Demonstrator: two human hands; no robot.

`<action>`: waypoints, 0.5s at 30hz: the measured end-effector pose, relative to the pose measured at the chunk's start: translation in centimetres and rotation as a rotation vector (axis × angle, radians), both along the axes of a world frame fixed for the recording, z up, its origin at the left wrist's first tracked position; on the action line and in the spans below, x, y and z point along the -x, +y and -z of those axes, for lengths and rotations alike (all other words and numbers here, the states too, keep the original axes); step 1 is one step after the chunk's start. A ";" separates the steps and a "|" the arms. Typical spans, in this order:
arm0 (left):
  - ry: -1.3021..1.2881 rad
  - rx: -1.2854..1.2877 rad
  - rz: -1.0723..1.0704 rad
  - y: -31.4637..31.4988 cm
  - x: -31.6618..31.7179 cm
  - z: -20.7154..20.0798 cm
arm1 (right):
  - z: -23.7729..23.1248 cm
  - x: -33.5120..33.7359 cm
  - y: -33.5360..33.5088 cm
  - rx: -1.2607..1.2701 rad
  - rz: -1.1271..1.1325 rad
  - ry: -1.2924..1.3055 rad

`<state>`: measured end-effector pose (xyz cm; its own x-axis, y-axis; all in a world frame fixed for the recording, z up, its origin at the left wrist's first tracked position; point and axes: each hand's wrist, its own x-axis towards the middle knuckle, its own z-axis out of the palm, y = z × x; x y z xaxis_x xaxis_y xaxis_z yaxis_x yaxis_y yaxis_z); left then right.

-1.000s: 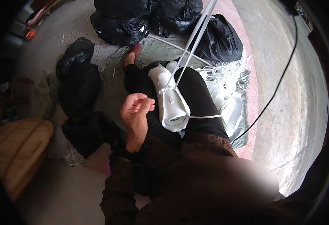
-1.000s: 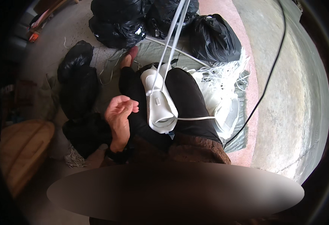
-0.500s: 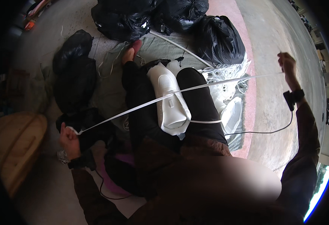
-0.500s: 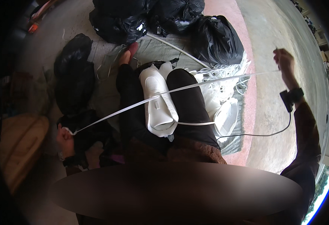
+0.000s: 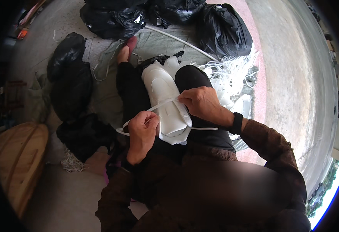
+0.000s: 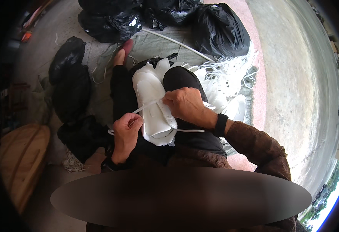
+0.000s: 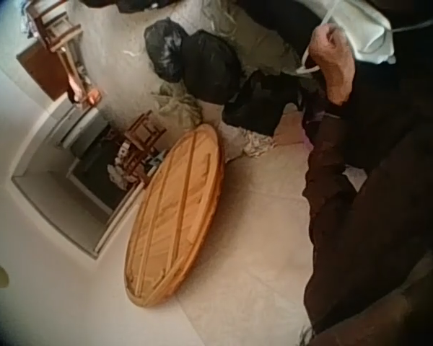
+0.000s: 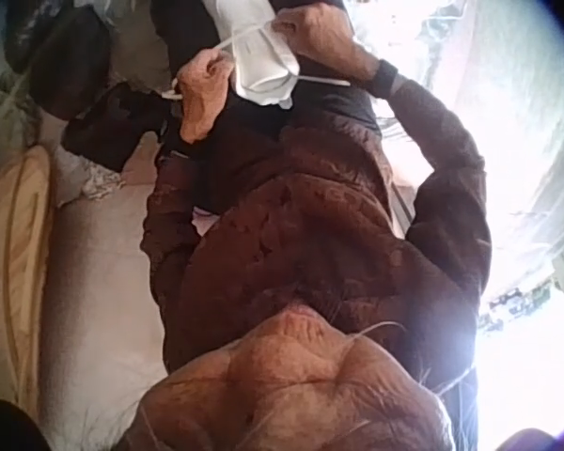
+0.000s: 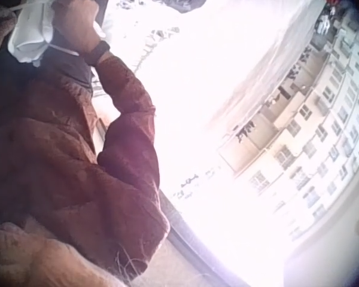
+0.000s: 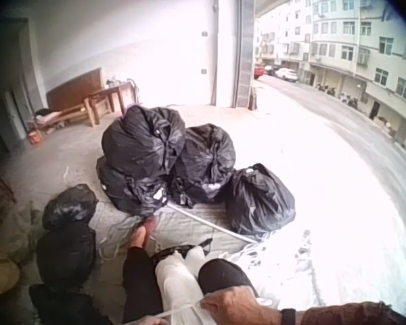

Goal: The person laces a white shoe by hand, threading a white lace through the eyelets and pulling it tight. They then set the laced shoe onto a pile of other white shoes and pick up another unlaced shoe to repeat the process.

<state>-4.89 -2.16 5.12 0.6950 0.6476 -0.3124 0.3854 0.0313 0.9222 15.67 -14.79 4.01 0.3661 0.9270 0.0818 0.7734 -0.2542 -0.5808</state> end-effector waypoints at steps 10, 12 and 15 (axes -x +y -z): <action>0.005 -0.376 0.009 1.5 -1.8 3.0 | 0.9 0.0 1.4 -0.093 -0.135 -0.083; 0.000 -0.276 -0.025 1.8 -1.7 2.8 | 0.4 -0.4 1.5 -0.119 -0.246 -0.158; -0.115 0.119 -0.153 2.2 -1.8 1.8 | 0.1 -0.4 2.8 -0.153 -0.418 -0.255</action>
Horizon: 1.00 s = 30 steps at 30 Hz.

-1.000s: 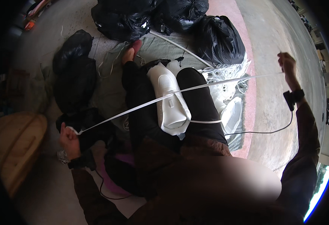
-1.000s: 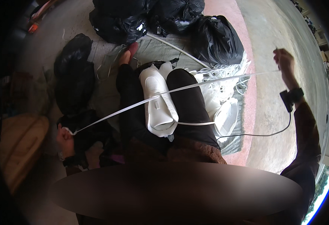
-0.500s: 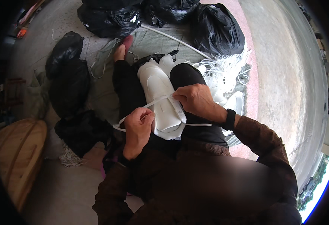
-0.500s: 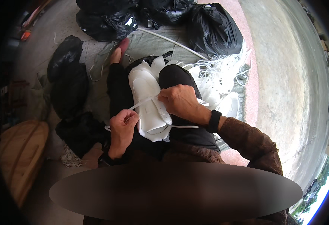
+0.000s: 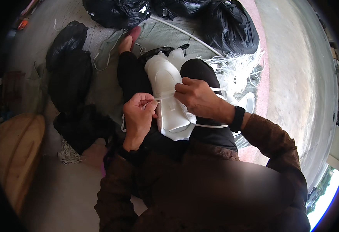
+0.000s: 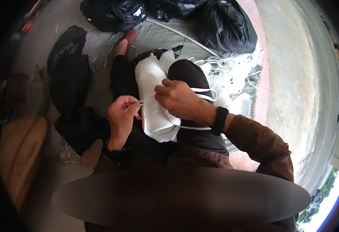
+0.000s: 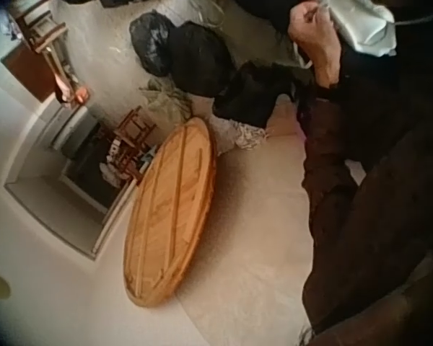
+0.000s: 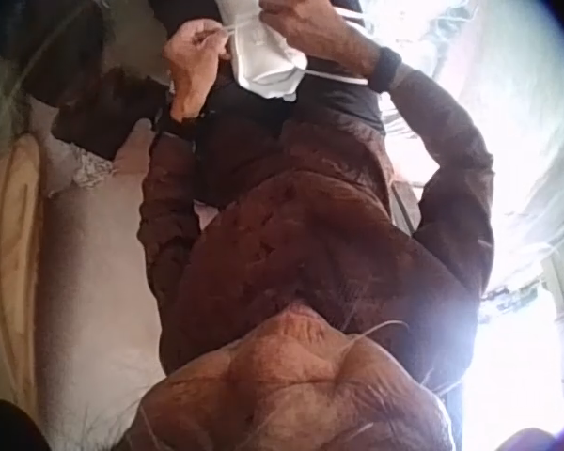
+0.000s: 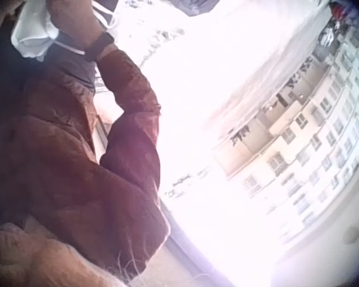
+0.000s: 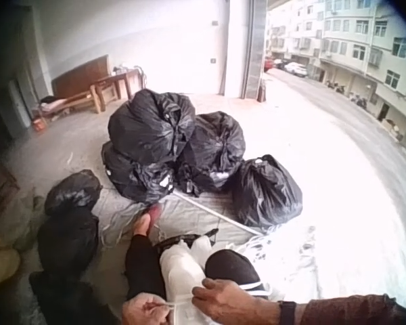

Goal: The person laces a white shoe by hand, threading a white lace through the eyelets and pulling it tight. They then set the laced shoe onto a pile of other white shoes and pick up another unlaced shoe to repeat the process.

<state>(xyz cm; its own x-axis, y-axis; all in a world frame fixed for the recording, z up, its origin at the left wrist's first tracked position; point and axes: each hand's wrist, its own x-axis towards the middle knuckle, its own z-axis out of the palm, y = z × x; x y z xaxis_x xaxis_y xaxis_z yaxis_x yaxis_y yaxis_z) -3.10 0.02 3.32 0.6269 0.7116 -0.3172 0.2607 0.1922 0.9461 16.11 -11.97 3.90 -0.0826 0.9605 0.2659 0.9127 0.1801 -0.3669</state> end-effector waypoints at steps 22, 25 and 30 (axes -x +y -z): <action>0.112 -0.537 -0.002 -1.6 -0.6 -0.6 | -1.4 1.6 -1.5 0.127 0.418 0.432; -0.016 -0.740 0.105 -1.9 -0.2 -1.9 | -1.7 1.7 -1.3 0.230 0.400 0.483; 0.199 -0.792 0.245 -1.1 0.5 -1.5 | -2.7 1.8 -1.3 0.310 0.384 0.276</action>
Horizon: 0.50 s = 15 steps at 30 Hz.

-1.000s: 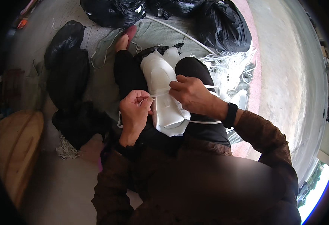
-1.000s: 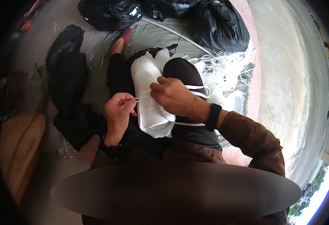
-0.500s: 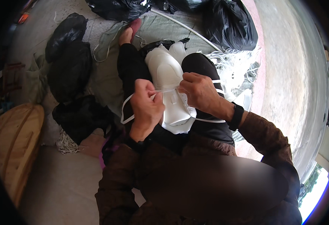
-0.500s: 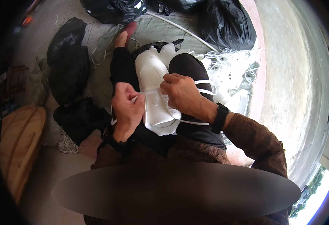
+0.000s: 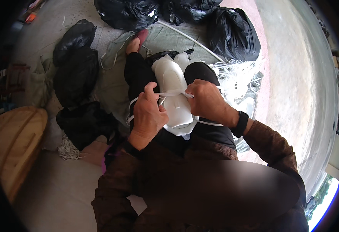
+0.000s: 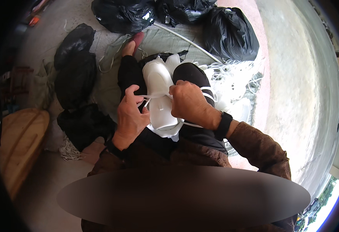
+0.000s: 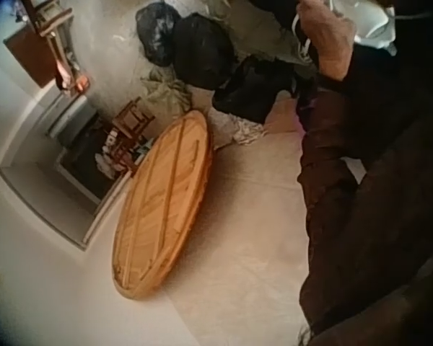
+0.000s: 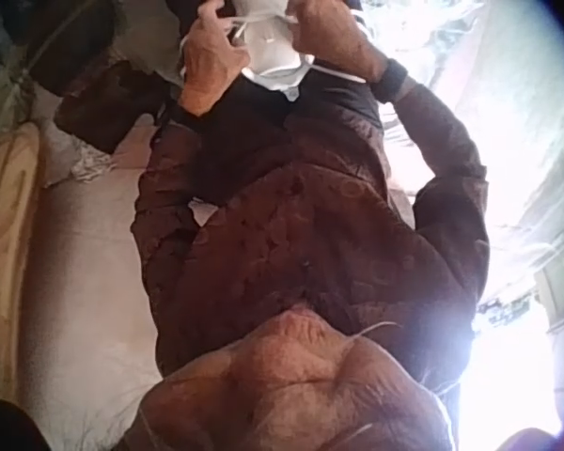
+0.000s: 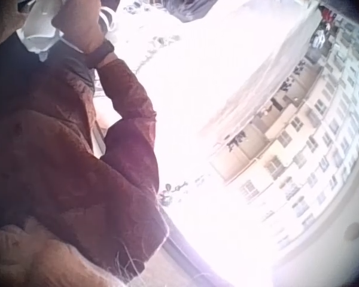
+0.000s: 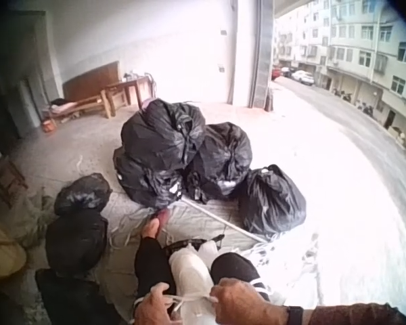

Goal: The person laces a white shoe by hand, threading a white lace through the eyelets and pulling it tight. They then set the laced shoe onto a pile of other white shoes and pick up another unlaced shoe to repeat the process.

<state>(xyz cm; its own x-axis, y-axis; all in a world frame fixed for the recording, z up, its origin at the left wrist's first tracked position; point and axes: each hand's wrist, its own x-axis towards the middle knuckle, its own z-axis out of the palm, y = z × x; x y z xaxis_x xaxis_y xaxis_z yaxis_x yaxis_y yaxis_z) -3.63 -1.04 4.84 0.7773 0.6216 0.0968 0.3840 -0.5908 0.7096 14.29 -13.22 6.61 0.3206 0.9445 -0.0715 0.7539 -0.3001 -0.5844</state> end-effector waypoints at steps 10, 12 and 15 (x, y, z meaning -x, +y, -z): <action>-0.225 0.237 0.074 0.4 0.3 1.0 | 1.9 1.5 -1.2 -0.302 0.022 0.103; -0.225 0.217 0.085 0.6 0.0 0.9 | 1.4 0.9 -1.1 -0.281 -0.040 0.028; -0.213 0.206 0.107 0.8 0.0 0.4 | 1.2 1.5 -0.9 -0.195 -0.158 -0.144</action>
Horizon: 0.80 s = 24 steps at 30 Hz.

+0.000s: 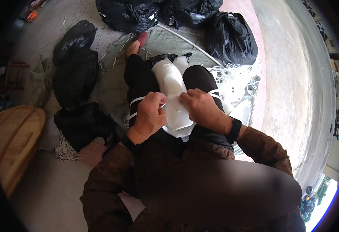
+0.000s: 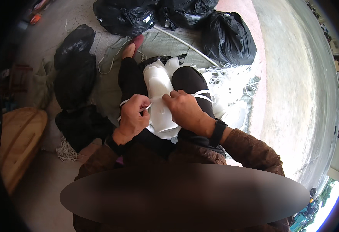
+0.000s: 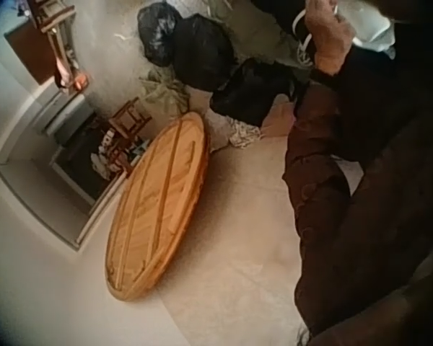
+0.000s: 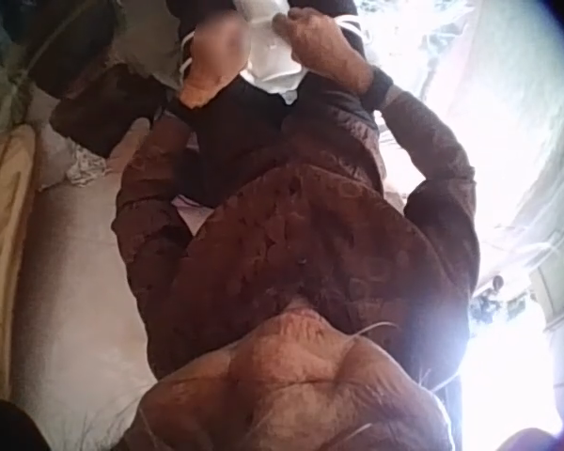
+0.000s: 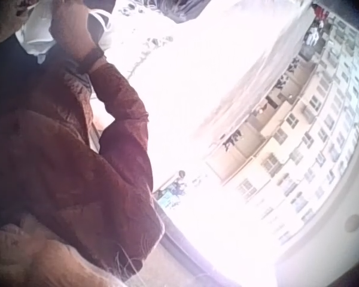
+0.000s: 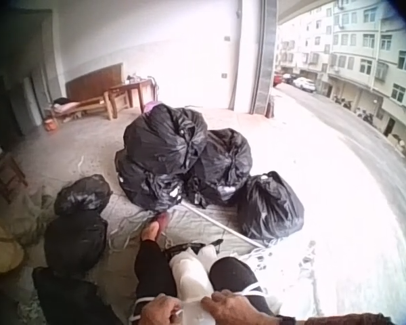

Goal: The person laces a white shoe by hand, threading a white lace through the eyelets and pulling it tight. They then set the laced shoe onto a pile of other white shoes and pick up another unlaced shoe to repeat the process.

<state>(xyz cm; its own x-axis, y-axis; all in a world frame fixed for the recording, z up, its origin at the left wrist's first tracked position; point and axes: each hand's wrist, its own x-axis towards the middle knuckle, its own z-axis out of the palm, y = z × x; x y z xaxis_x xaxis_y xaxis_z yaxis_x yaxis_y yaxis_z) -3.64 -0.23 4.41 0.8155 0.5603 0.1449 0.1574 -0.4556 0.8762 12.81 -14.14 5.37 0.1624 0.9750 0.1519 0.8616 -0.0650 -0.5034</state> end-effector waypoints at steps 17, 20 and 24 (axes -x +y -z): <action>0.128 0.458 -0.180 -1.7 0.7 -6.6 | -8.6 3.4 -1.6 -0.196 -0.109 0.475; 0.063 0.915 -0.198 -2.1 -0.6 -4.7 | -5.6 3.1 -0.1 -0.156 0.048 0.663; -0.197 1.232 -0.252 -3.3 -0.8 -4.4 | -3.0 2.5 1.4 -0.311 0.214 0.690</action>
<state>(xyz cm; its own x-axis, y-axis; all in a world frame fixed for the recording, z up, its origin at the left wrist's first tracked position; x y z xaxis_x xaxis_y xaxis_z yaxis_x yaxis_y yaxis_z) -2.85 -3.54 8.85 0.6911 0.5454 -0.4742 -0.0596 0.6969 0.7147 10.29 -12.78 8.42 0.4989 0.8411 0.2092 0.3319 0.0375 -0.9426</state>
